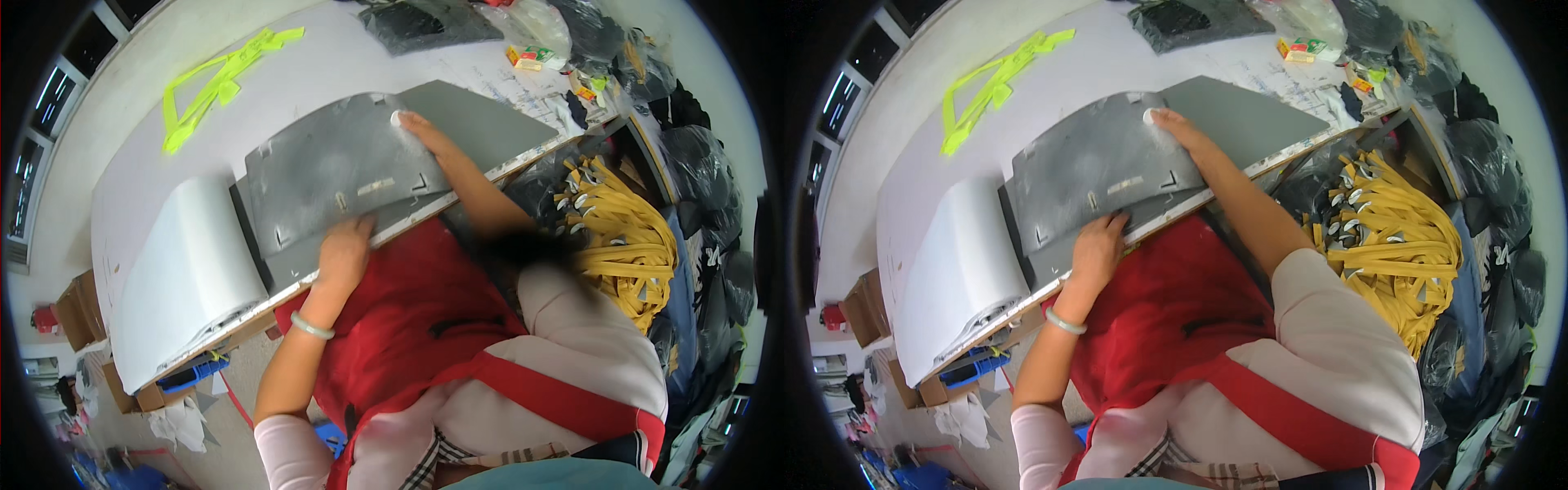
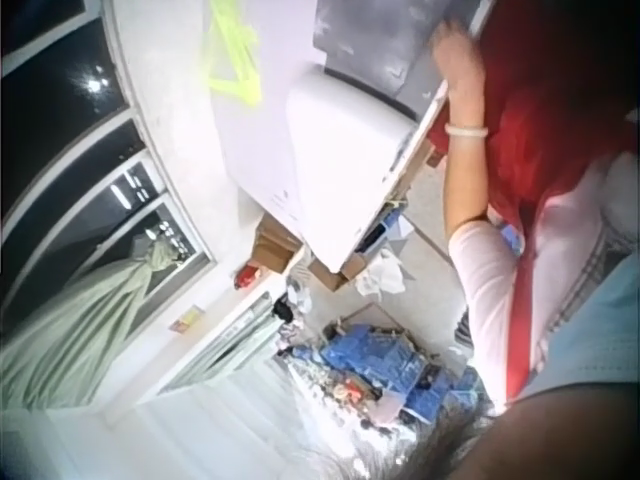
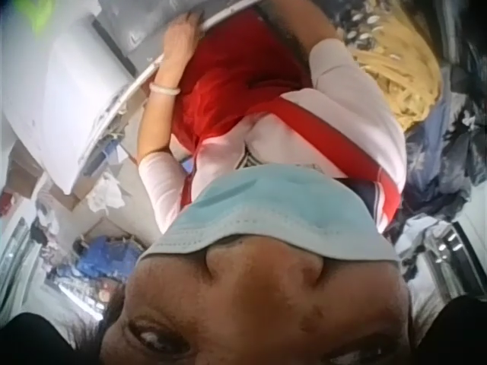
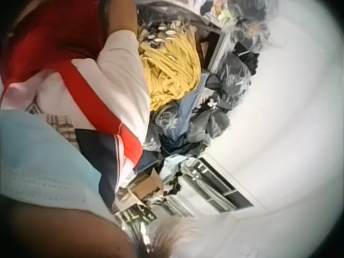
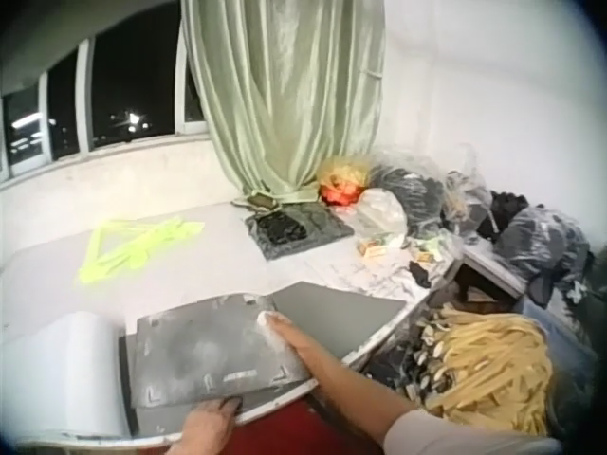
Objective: The recorder is assembling or inspecting garment components, specifically using a template and chalk to mark fabric before stacking and organizing pieces.
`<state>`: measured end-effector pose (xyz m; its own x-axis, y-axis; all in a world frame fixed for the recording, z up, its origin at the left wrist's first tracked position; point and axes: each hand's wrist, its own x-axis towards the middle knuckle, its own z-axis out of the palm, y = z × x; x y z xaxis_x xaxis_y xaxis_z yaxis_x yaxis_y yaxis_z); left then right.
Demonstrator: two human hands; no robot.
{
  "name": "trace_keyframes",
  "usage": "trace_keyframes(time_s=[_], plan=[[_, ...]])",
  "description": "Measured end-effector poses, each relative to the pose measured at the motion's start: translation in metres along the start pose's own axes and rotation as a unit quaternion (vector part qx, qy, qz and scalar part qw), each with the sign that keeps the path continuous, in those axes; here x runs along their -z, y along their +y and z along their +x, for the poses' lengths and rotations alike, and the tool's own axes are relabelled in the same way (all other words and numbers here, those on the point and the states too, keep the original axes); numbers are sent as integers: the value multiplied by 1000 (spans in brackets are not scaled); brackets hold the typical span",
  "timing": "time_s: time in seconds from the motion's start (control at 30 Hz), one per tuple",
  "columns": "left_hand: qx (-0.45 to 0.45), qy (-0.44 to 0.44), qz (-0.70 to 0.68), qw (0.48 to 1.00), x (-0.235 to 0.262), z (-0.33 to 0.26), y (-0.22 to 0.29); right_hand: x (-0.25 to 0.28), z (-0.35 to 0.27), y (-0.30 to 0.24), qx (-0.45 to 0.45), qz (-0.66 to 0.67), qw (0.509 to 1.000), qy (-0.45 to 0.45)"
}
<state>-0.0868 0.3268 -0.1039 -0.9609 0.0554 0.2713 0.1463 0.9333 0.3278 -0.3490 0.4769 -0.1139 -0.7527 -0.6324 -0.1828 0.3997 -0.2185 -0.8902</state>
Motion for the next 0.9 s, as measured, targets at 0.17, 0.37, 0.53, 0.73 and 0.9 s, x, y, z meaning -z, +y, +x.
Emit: trace_keyframes(time_s=[0.17,0.37,0.53,0.73,0.9], plan=[[-16,-141,-23,990,-34,87,55,1,-8,-21,43,36,998,26],[-40,114,-50,991,-100,117,45,-14,-39,-46,95,66,992,-41],[-49,118,-63,990,-54,125,-19,2,-51,-30,103,-89,990,-33],[-6,145,-38,989,-19,116,-28,94,-54,-3,-6,-16,989,145],[18,177,-30,984,13,131,-83,40,-70,-12,18,154,984,88]])
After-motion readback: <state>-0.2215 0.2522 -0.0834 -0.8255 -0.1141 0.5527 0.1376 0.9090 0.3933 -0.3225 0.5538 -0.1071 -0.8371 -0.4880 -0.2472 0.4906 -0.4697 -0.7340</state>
